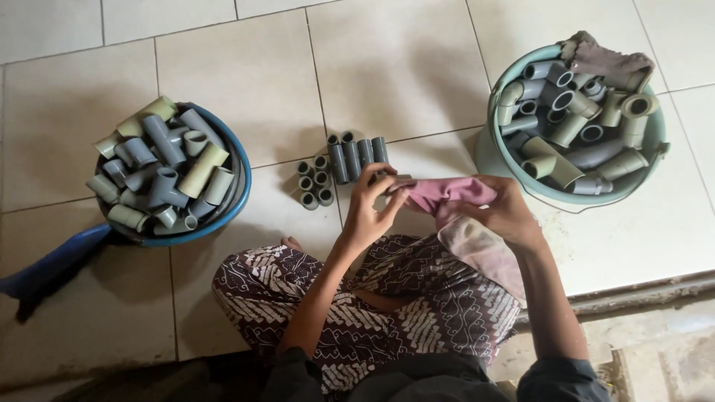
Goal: The person sits on the floor and wipes cylindrical pipe fittings with a cloth. They pick up fittings from a bucket, wipe them, and place them in a neat row on the floor.
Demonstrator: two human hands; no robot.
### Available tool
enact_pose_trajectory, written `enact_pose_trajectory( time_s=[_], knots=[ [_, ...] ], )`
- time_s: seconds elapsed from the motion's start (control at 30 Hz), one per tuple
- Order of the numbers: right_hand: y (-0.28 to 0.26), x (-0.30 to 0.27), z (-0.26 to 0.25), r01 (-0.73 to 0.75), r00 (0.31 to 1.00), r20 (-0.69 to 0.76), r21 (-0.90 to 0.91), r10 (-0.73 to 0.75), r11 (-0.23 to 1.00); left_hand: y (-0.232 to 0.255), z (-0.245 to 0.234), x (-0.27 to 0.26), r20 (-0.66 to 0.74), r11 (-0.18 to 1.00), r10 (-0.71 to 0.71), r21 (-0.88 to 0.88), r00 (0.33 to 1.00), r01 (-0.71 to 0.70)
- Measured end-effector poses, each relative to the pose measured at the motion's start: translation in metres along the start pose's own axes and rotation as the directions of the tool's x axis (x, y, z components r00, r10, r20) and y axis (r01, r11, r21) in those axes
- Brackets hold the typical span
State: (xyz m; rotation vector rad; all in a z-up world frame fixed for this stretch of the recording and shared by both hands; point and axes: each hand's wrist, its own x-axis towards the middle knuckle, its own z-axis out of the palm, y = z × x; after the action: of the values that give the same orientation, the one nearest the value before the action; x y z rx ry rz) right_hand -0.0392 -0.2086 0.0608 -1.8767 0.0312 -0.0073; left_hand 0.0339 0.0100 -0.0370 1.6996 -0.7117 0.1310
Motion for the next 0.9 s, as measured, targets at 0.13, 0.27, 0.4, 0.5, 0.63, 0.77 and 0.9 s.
enact_pose_trajectory(
  time_s=[0.13, 0.27, 0.4, 0.5, 0.63, 0.77, 0.9],
  knots=[
    [-0.028, 0.003, 0.01, 0.022, 0.991, -0.123, 0.496, 0.046, 0.868, 0.006, -0.01, 0.008, -0.022, 1.0, -0.018, 0.004, 1.0, 0.018],
    [0.028, 0.013, 0.016, 0.045, 0.971, -0.211, 0.622, 0.113, 0.782, -0.013, -0.004, 0.009, -0.013, 0.997, -0.011, -0.077, 1.0, 0.01],
    [-0.008, 0.03, 0.038, -0.05, 0.938, -0.28, 0.475, 0.205, 0.878, -0.018, -0.017, 0.013, -0.021, 0.992, -0.02, -0.121, 1.0, 0.017],
    [0.005, 0.035, 0.041, 0.059, 0.939, -0.332, 0.413, 0.09, 0.909, -0.013, -0.028, 0.015, -0.019, 0.996, 0.0, -0.084, 1.0, -0.001],
    [0.007, 0.036, 0.038, 0.215, 0.91, -0.361, -0.01, -0.205, 0.976, -0.01, -0.03, 0.012, 0.003, 0.985, -0.042, -0.169, 0.999, 0.041],
    [0.027, 0.036, 0.026, 0.328, 0.895, -0.15, -0.419, -0.421, 0.847, -0.019, -0.03, 0.009, 0.058, 0.979, -0.034, -0.201, 0.998, 0.045],
    [0.037, 0.034, 0.037, 0.319, 0.892, -0.129, -0.5, -0.434, 0.805, -0.001, -0.033, 0.011, 0.059, 0.977, -0.022, -0.209, 0.998, 0.034]
  ],
)
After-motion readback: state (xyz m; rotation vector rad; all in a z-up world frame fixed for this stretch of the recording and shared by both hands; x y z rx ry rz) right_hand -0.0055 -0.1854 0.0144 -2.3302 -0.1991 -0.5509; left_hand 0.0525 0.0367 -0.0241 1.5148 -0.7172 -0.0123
